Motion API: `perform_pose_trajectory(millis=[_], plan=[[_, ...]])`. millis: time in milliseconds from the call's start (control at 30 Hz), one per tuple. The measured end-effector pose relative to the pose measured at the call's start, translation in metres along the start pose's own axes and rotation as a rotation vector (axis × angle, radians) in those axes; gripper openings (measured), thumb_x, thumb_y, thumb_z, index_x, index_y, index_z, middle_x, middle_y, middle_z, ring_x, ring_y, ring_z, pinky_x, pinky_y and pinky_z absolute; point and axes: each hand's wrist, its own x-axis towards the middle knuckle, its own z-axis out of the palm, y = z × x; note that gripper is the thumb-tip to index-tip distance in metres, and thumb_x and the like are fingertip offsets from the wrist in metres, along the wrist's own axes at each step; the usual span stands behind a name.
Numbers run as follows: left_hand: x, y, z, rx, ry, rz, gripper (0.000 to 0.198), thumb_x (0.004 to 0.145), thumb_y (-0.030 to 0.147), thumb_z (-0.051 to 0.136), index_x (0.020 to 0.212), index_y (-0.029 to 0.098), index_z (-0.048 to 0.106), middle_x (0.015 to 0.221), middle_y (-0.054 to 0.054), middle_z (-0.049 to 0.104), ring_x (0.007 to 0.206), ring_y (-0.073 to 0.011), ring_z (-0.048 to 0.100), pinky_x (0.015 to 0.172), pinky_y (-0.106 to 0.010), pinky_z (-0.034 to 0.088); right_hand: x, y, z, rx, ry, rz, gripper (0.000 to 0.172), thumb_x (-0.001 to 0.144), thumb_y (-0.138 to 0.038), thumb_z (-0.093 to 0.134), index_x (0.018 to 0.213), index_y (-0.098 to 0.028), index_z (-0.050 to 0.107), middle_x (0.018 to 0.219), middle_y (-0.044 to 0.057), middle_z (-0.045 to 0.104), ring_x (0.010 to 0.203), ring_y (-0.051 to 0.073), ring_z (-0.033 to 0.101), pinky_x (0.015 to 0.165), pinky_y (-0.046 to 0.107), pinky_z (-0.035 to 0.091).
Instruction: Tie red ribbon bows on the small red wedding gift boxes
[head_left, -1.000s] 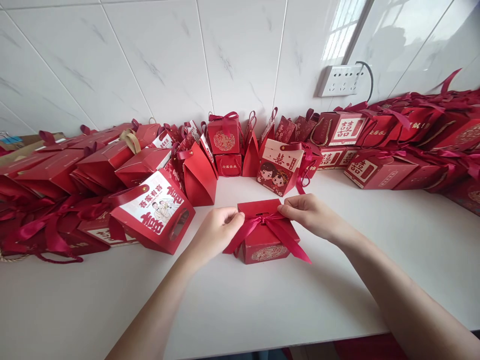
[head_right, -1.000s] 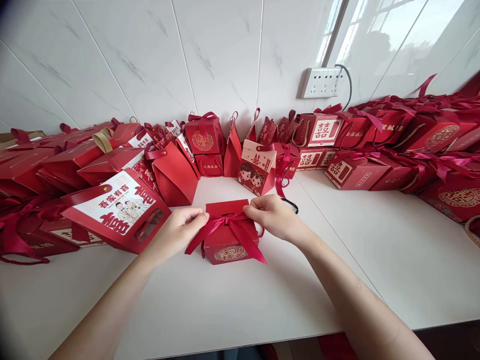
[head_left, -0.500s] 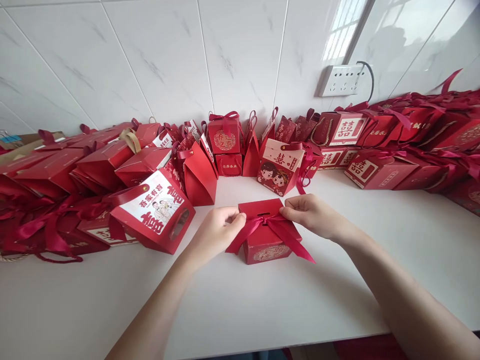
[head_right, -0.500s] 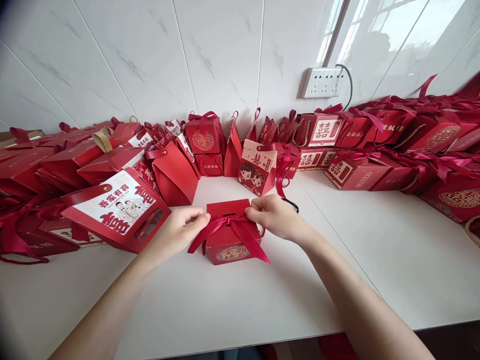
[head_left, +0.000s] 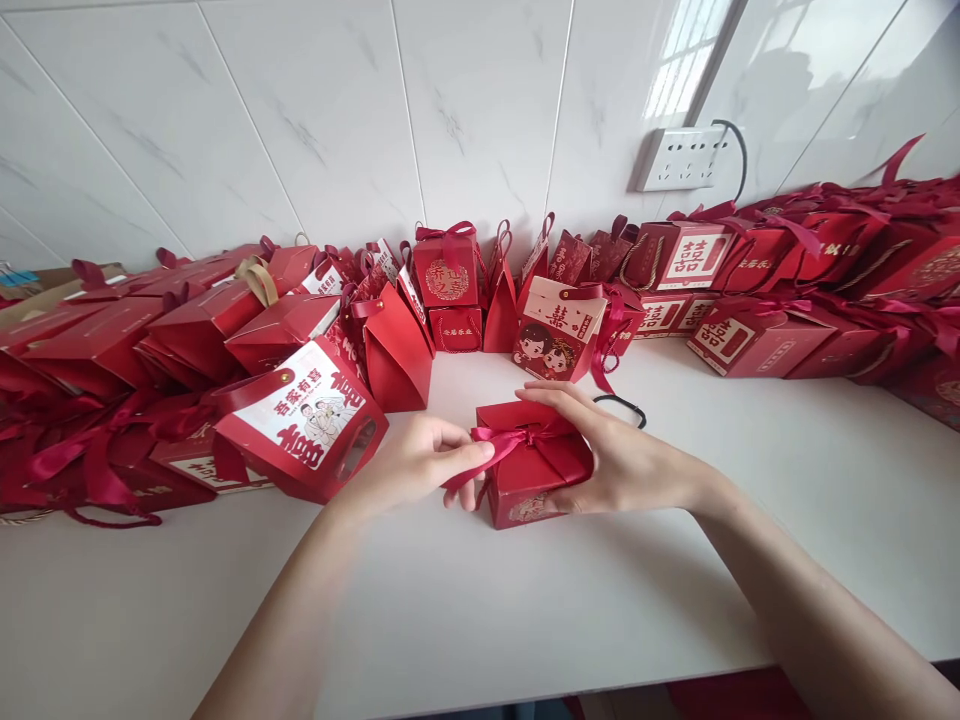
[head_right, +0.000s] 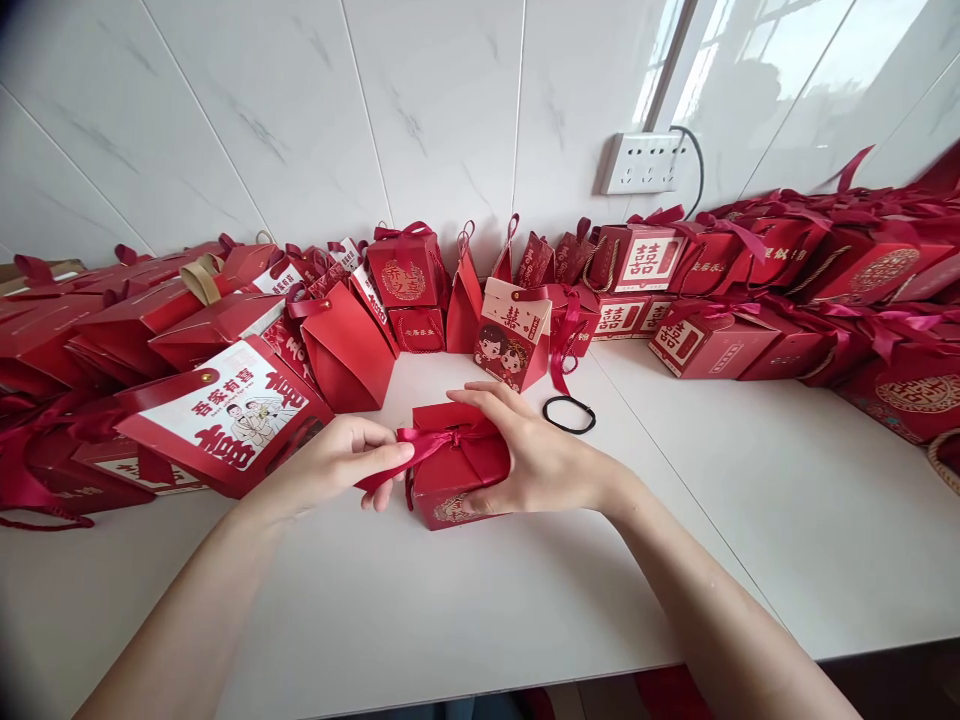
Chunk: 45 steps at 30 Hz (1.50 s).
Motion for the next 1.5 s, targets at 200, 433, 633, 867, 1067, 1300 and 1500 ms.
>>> perform_pose_trajectory(millis=[200, 433, 633, 867, 1067, 1300, 1500], plan=[[-0.007, 0.006, 0.004, -0.090, -0.192, 0.041, 0.037, 0.088, 0.032, 0.050, 0.056, 0.016, 0.058, 0.050, -0.002, 0.065, 0.048, -0.0115, 0.057, 0.054, -0.023, 0.042, 0.003, 0.000, 0.003, 0.011, 0.034, 0.053, 0.088, 0.066, -0.042, 0.078, 0.139, -0.025, 0.031, 0.131, 0.012, 0.047, 0.113, 0.026, 0.056, 0.092, 0.038, 0.052], [-0.006, 0.008, 0.008, -0.064, -0.329, -0.035, 0.033, 0.088, 0.030, 0.049, 0.062, 0.015, 0.063, 0.058, -0.005, 0.069, 0.053, -0.0135, 0.062, 0.046, -0.020, 0.042, 0.005, 0.000, 0.008, 0.006, 0.078, 0.045, 0.086, 0.064, -0.038, 0.080, 0.136, -0.026, 0.034, 0.131, 0.010, 0.046, 0.116, 0.026, 0.055, 0.094, 0.038, 0.050], [-0.004, 0.004, 0.011, -0.005, -0.351, -0.078, 0.027, 0.085, 0.031, 0.053, 0.066, 0.014, 0.063, 0.059, -0.003, 0.068, 0.056, -0.0154, 0.068, 0.042, -0.018, 0.039, 0.006, 0.001, 0.008, 0.006, 0.099, 0.067, 0.084, 0.066, -0.038, 0.078, 0.136, -0.027, 0.034, 0.130, 0.011, 0.047, 0.114, 0.027, 0.056, 0.091, 0.039, 0.051], [0.002, -0.008, 0.016, 0.016, -0.347, -0.140, 0.027, 0.084, 0.035, 0.053, 0.072, 0.015, 0.064, 0.071, -0.008, 0.074, 0.073, -0.0188, 0.071, 0.049, -0.019, 0.044, 0.007, 0.003, 0.011, -0.016, 0.168, 0.079, 0.079, 0.065, -0.034, 0.077, 0.133, -0.027, 0.038, 0.126, 0.010, 0.048, 0.111, 0.028, 0.056, 0.090, 0.042, 0.052], [0.010, -0.014, 0.018, 0.070, -0.265, -0.217, 0.024, 0.083, 0.033, 0.052, 0.074, 0.014, 0.065, 0.078, -0.008, 0.075, 0.072, -0.0188, 0.072, 0.050, -0.020, 0.045, 0.008, 0.004, 0.013, -0.093, 0.246, 0.015, 0.076, 0.066, -0.042, 0.078, 0.129, -0.024, 0.041, 0.128, 0.013, 0.047, 0.118, 0.029, 0.051, 0.096, 0.044, 0.049], [0.015, -0.023, 0.021, 0.081, -0.149, -0.202, 0.031, 0.084, 0.043, 0.052, 0.078, 0.015, 0.063, 0.083, -0.009, 0.074, 0.074, -0.0199, 0.071, 0.052, -0.022, 0.047, 0.012, 0.013, 0.019, -0.445, 0.467, -0.242, 0.063, 0.074, -0.031, 0.069, 0.129, -0.021, 0.040, 0.125, 0.018, 0.044, 0.116, 0.034, 0.049, 0.089, 0.051, 0.049], [0.015, -0.035, 0.019, 0.236, -0.205, -0.231, 0.034, 0.082, 0.043, 0.050, 0.070, 0.014, 0.062, 0.081, -0.008, 0.074, 0.057, -0.0148, 0.066, 0.048, -0.022, 0.043, 0.012, 0.010, 0.014, -0.497, 0.586, -0.375, 0.064, 0.079, -0.034, 0.066, 0.133, -0.026, 0.032, 0.129, 0.017, 0.040, 0.122, 0.036, 0.044, 0.094, 0.055, 0.046]])
